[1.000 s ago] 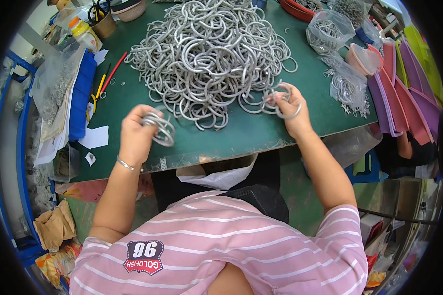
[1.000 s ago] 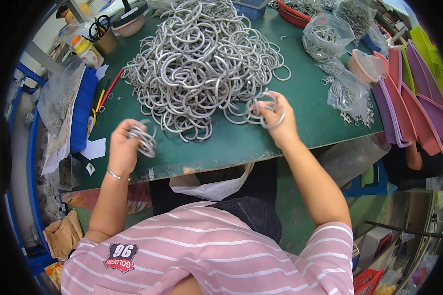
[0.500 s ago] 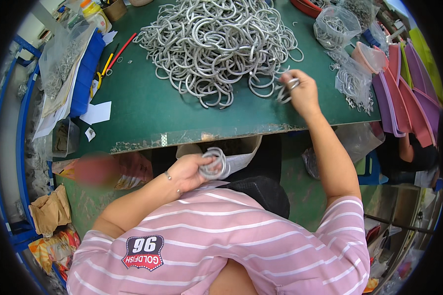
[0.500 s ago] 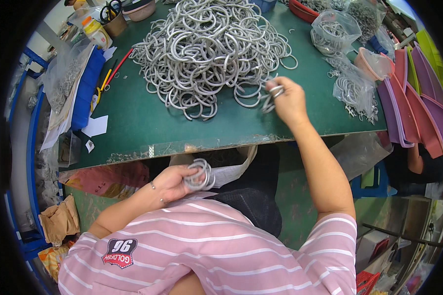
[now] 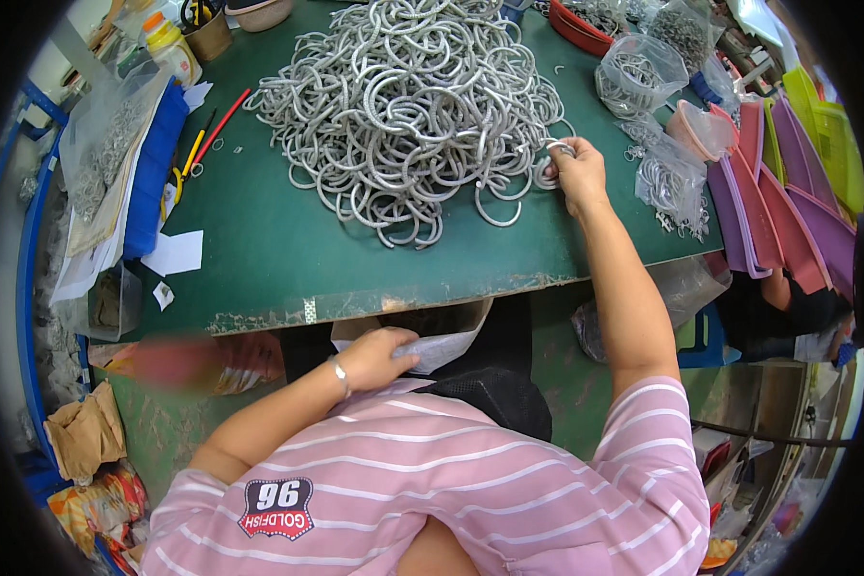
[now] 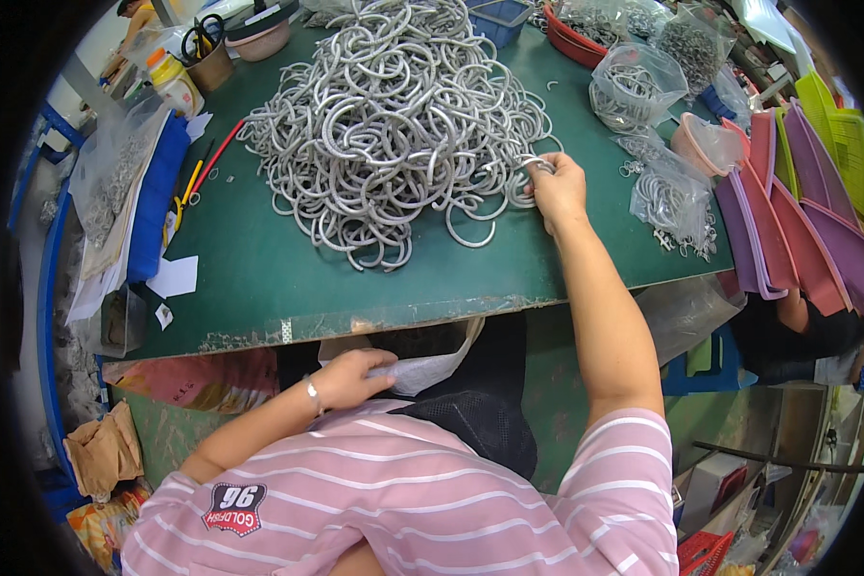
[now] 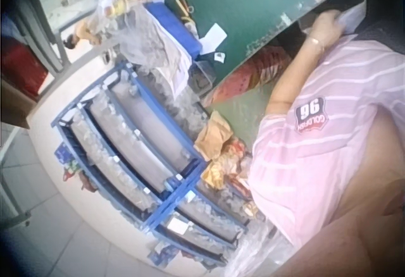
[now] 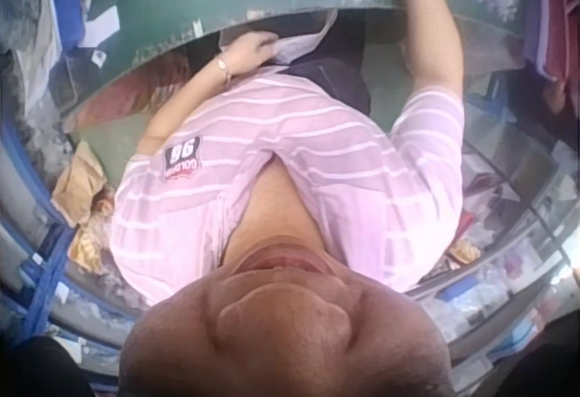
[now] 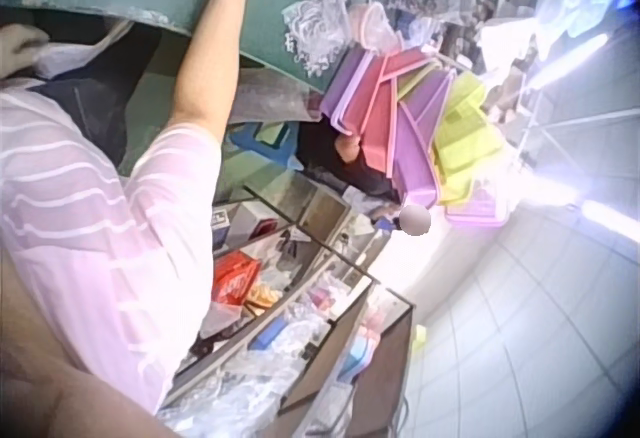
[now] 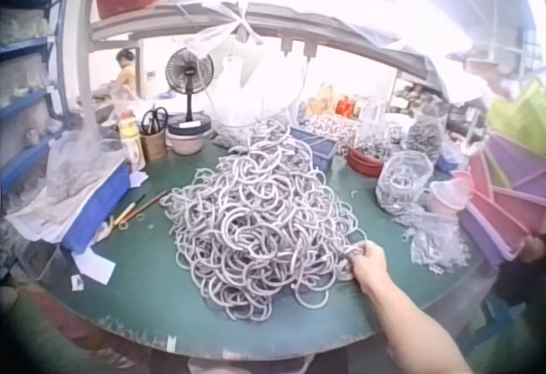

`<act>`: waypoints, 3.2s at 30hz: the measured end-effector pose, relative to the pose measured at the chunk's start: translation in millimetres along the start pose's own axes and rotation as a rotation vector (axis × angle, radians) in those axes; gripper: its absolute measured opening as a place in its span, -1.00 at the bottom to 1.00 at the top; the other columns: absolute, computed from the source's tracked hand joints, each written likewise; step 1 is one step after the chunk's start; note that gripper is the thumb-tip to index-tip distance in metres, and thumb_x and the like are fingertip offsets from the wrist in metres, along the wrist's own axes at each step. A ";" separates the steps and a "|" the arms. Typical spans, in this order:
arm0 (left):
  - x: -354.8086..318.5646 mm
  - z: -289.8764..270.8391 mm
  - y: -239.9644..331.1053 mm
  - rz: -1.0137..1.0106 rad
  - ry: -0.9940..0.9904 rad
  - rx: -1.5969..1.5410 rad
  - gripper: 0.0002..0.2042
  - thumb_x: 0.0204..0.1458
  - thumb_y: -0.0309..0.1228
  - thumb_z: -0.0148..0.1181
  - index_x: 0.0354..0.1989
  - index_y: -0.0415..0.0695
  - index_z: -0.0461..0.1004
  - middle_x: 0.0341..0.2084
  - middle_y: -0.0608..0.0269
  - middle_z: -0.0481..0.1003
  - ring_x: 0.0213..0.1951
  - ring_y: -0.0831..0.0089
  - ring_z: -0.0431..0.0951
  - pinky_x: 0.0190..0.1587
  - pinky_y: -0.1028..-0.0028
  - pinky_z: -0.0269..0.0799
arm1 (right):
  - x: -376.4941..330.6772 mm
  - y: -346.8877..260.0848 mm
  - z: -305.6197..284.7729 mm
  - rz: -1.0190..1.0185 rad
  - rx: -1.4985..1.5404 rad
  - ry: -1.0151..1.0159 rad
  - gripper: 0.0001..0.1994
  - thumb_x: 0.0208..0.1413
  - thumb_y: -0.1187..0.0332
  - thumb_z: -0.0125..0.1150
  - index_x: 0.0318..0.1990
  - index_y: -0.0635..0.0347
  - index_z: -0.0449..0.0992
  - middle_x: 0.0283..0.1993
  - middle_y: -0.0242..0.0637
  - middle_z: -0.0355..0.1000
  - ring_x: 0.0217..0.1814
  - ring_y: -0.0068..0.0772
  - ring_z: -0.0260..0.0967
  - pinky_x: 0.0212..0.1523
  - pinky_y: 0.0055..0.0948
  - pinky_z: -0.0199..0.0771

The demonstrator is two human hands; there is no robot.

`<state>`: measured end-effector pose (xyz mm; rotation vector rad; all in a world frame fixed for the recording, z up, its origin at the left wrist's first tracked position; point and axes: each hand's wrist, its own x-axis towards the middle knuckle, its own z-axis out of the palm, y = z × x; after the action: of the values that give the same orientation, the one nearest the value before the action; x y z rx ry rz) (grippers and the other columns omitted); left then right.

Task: The person sorts through a large pile of plastic hooks on a workbench, picking them up and placing them into a bag.

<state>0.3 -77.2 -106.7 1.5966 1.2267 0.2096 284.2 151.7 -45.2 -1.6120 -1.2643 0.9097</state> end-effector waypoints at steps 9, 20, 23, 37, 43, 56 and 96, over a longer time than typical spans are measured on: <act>-1.5 -86.3 43.1 0.361 0.975 0.475 -0.44 -0.19 -0.50 0.35 0.05 -0.24 0.28 -0.03 -0.07 0.29 -0.09 -0.04 0.36 0.01 0.15 0.30 | -80.6 -9.8 4.3 -0.803 -0.410 -0.101 -0.82 0.03 0.55 0.22 -0.19 0.28 0.43 -0.33 -0.08 0.45 -0.34 0.00 0.43 -0.29 -0.26 0.45; 24.2 -104.3 53.5 0.235 0.737 -0.043 -0.91 0.05 -0.56 0.13 -0.41 -0.27 0.34 -0.56 0.18 0.41 -0.51 0.37 0.40 -0.41 0.48 0.32 | -53.0 16.1 -13.8 -0.482 -0.236 -0.196 -0.79 -0.02 0.56 0.30 -0.19 0.31 0.50 -0.34 -0.28 0.52 -0.32 -0.47 0.44 -0.24 -0.51 0.44; 20.5 -109.5 65.4 0.148 0.640 -0.056 -0.89 0.12 -0.53 0.07 -0.39 -0.28 0.29 -0.60 0.23 0.38 -0.54 0.51 0.37 -0.42 0.53 0.30 | -31.8 20.5 -18.4 -0.311 -0.134 -0.115 -0.87 -0.01 0.50 0.34 -0.32 0.30 0.51 -0.44 -0.40 0.49 -0.43 -0.66 0.36 -0.40 -0.62 0.36; 13.5 -93.2 60.4 0.777 0.868 0.561 -0.69 -0.19 -0.63 0.27 -0.20 -0.19 0.45 -0.22 0.09 0.43 -0.15 0.14 0.44 -0.11 0.29 0.34 | -51.5 16.6 -26.5 -0.484 -0.193 -0.366 -0.82 0.02 0.42 0.32 -0.22 0.27 0.57 -0.38 -0.34 0.40 -0.34 -0.52 0.35 -0.31 -0.53 0.34; 32.6 -83.8 61.6 0.581 0.761 0.879 -0.76 -0.23 -0.47 0.28 -0.31 -0.13 0.48 -0.15 0.17 0.43 -0.12 0.22 0.44 -0.16 0.28 0.26 | -54.1 11.6 -14.9 -0.788 -0.349 -0.327 -0.96 0.07 0.52 0.21 -0.31 0.23 0.54 -0.37 -0.36 0.43 -0.27 -0.47 0.35 -0.24 -0.51 0.35; 18.7 -104.1 61.5 0.775 0.688 0.717 -0.77 -0.24 -0.52 0.34 -0.41 -0.15 0.40 -0.22 0.19 0.45 -0.19 0.18 0.44 -0.17 0.27 0.27 | -26.1 -11.2 -40.2 -0.086 0.512 0.145 -0.91 0.14 0.40 0.22 -0.34 0.19 0.45 -0.54 -0.48 0.33 -0.62 -0.69 0.17 -0.62 -0.60 0.25; 60.6 -52.9 94.7 0.821 0.665 0.366 -0.71 -0.09 -0.65 0.18 -0.13 -0.22 0.49 -0.45 0.11 0.43 -0.38 0.15 0.46 -0.31 0.32 0.40 | -198.8 36.8 70.4 -0.900 -0.602 -0.931 -0.86 -0.02 0.38 0.07 -0.31 0.21 0.44 -0.25 -0.14 0.42 -0.15 -0.13 0.42 -0.16 -0.23 0.47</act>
<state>49.2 11.4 -34.6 2.4069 1.0345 1.1653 189.1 -32.6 -98.3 -0.7267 -2.7982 0.6950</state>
